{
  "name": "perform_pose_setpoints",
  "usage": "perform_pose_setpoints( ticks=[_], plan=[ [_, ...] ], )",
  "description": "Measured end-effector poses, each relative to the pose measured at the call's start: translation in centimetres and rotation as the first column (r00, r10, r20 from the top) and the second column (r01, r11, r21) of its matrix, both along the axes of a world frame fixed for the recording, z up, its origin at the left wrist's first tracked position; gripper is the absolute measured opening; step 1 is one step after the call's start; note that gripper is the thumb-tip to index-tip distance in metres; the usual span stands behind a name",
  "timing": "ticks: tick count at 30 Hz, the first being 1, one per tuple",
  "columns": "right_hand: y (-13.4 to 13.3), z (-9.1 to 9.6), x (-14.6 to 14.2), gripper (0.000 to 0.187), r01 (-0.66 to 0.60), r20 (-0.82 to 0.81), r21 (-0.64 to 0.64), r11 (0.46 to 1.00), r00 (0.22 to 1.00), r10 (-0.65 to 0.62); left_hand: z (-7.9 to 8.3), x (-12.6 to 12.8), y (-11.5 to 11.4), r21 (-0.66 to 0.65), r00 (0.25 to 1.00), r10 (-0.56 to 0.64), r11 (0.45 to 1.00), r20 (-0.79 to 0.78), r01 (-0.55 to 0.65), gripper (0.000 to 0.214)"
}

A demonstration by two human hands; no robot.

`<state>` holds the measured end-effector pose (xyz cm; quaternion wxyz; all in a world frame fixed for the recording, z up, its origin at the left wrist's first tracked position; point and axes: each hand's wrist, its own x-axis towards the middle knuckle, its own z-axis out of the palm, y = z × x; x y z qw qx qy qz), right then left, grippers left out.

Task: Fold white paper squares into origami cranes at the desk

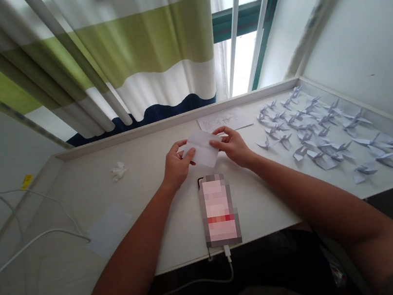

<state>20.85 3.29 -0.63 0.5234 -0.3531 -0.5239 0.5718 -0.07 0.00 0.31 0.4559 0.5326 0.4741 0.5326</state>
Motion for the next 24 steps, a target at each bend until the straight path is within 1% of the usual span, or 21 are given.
perform_pose_setpoints(
  ticks=[2,4,6,8,11,15,20,24],
  plan=[
    [0.0,0.2,0.1,0.063,0.006,-0.022,0.029,1.000,1.000,-0.006,0.1,-0.1,0.0,0.014,1.000,0.012,1.000,0.022,-0.012,0.058],
    [0.1,0.3,0.1,0.061,0.008,-0.031,0.065,0.998,1.000,-0.006,0.1,-0.2,0.1,0.062,0.999,0.018,0.998,0.039,-0.021,0.052],
    [0.3,0.2,0.1,0.056,-0.001,-0.016,0.099,0.995,1.000,0.003,0.1,-0.3,0.2,0.111,0.999,0.021,0.993,0.043,-0.025,0.046],
    [0.5,0.2,0.2,0.054,-0.014,0.002,0.116,0.993,1.000,0.014,0.2,-0.4,0.3,0.127,1.000,0.020,0.992,0.023,-0.023,0.043],
    [0.6,0.4,0.6,0.049,-0.042,0.030,0.102,0.994,0.999,0.040,0.4,-0.9,0.3,0.097,1.000,-0.012,0.995,0.002,0.012,0.049],
    [0.7,0.6,1.1,0.044,-0.082,0.086,0.113,0.990,0.994,0.072,0.9,-1.8,0.5,0.075,0.997,-0.070,0.995,0.030,0.068,0.054],
    [0.9,0.6,1.4,0.040,-0.065,0.102,0.138,0.988,0.993,0.051,1.1,-2.6,0.7,0.057,0.995,-0.094,0.994,-0.021,0.095,0.054],
    [0.9,0.7,1.6,0.039,-0.070,0.108,0.149,0.986,0.993,0.054,1.1,-2.7,0.6,0.059,0.994,-0.105,0.993,-0.014,0.106,0.053]
  ],
)
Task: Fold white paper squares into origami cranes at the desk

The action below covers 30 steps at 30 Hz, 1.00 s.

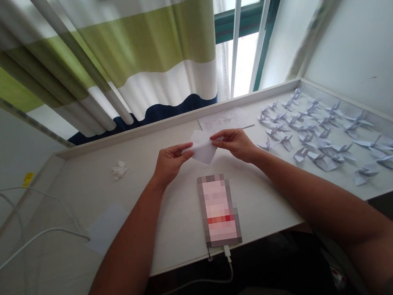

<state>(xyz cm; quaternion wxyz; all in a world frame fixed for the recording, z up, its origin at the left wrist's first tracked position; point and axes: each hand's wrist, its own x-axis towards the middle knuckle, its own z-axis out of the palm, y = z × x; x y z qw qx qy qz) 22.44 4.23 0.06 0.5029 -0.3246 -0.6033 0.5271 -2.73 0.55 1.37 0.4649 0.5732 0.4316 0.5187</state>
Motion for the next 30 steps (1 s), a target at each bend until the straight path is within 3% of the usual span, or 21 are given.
perform_pose_setpoints(
  ticks=[4,9,17,30],
  plan=[
    [-0.05,0.05,0.09,0.043,-0.030,0.005,-0.004,1.000,1.000,0.030,-0.15,-0.02,-0.11,0.028,0.997,0.052,0.998,-0.063,-0.051,0.055],
    [0.21,-0.44,-0.09,0.038,0.059,0.018,0.028,0.998,0.998,-0.060,-0.29,-0.27,0.16,0.074,0.981,0.136,0.989,-0.142,-0.127,0.051],
    [0.23,-0.53,-0.18,0.032,0.103,0.070,0.091,0.991,0.991,-0.110,-0.18,-0.26,0.23,0.086,0.981,0.102,0.992,-0.167,-0.088,0.044],
    [0.21,-0.52,-0.38,0.030,0.093,0.106,0.049,0.994,0.990,-0.098,-0.22,-0.29,0.40,0.087,0.968,0.081,0.994,-0.235,-0.063,0.038]
  ],
)
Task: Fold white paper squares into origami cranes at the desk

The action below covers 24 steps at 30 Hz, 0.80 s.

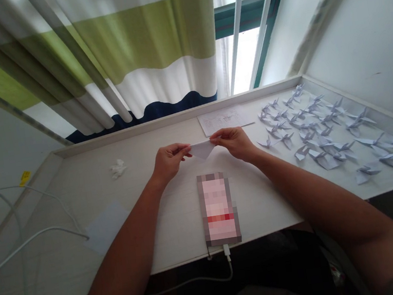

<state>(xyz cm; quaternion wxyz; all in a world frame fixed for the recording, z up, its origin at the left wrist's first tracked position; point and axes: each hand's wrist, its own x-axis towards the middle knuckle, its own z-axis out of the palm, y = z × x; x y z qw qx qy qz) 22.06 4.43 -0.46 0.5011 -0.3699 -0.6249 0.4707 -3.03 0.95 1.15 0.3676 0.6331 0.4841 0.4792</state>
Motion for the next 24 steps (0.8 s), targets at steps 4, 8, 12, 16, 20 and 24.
perform_pose_setpoints(
  ticks=[4,8,12,16,20,24],
  plan=[
    [-0.13,0.15,0.05,0.032,0.006,0.017,-0.006,1.000,1.000,-0.006,0.41,0.11,-0.26,-0.004,1.000,0.017,1.000,0.000,-0.017,0.040],
    [-0.13,0.27,0.11,0.035,0.026,0.014,-0.023,0.999,1.000,-0.026,0.57,0.20,-0.35,-0.004,0.998,0.045,0.999,0.036,-0.045,0.041],
    [0.09,0.23,0.29,0.035,0.045,-0.018,-0.035,0.998,0.999,-0.046,0.73,0.29,-0.43,-0.010,0.997,0.034,0.999,0.069,-0.033,0.046],
    [0.20,0.11,0.46,0.033,0.052,0.006,-0.025,0.998,0.999,-0.052,0.74,0.35,-0.41,-0.063,0.992,0.060,0.997,0.108,-0.053,0.046],
    [0.12,0.08,0.41,0.033,0.048,0.025,-0.006,0.999,0.999,-0.048,0.48,0.21,-0.20,-0.057,0.990,0.083,0.995,0.118,-0.077,0.052],
    [0.05,0.15,0.28,0.033,0.050,0.033,0.013,0.999,0.998,-0.050,0.24,0.11,-0.05,-0.022,0.990,0.104,0.995,0.095,-0.102,0.050]
  ],
)
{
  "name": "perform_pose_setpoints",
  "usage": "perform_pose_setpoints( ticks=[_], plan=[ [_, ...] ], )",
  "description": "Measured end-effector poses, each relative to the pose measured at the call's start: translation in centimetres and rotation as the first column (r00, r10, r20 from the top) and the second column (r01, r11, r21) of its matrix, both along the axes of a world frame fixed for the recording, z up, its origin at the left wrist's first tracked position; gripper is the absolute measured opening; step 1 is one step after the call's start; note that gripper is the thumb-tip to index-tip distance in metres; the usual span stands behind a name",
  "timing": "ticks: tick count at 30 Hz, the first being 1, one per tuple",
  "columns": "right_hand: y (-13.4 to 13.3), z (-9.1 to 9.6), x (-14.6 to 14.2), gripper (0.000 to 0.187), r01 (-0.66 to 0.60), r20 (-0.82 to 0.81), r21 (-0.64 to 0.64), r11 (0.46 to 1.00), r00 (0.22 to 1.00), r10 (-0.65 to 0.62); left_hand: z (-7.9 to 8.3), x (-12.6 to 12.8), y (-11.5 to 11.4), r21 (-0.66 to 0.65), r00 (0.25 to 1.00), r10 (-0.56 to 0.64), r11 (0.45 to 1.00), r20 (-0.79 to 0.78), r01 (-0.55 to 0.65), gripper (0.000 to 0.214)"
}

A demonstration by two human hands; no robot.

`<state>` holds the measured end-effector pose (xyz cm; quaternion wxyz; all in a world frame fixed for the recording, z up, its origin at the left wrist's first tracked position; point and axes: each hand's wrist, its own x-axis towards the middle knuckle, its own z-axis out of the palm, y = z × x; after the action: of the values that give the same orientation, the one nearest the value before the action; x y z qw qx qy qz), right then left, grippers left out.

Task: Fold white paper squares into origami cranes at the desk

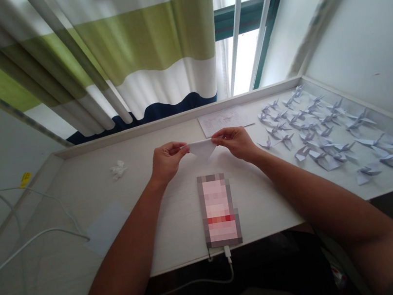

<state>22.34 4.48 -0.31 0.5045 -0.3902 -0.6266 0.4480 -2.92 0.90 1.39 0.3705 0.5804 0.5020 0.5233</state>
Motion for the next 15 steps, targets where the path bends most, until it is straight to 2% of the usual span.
perform_pose_setpoints(
  ticks=[5,11,15],
  plan=[
    [0.02,0.04,0.08,0.031,0.011,-0.003,-0.003,1.000,1.000,-0.011,-0.25,-0.10,0.23,0.031,1.000,0.019,0.999,-0.019,-0.019,0.043],
    [-0.10,-0.04,0.10,0.034,-0.010,0.019,0.010,1.000,1.000,0.009,-0.47,-0.66,0.36,0.061,0.992,0.060,0.997,-0.112,-0.053,0.040],
    [-0.09,-0.01,0.05,0.027,-0.006,-0.024,0.092,0.996,1.000,0.008,-0.04,-0.53,0.16,0.167,0.992,0.030,0.986,-0.125,-0.008,0.035]
  ],
)
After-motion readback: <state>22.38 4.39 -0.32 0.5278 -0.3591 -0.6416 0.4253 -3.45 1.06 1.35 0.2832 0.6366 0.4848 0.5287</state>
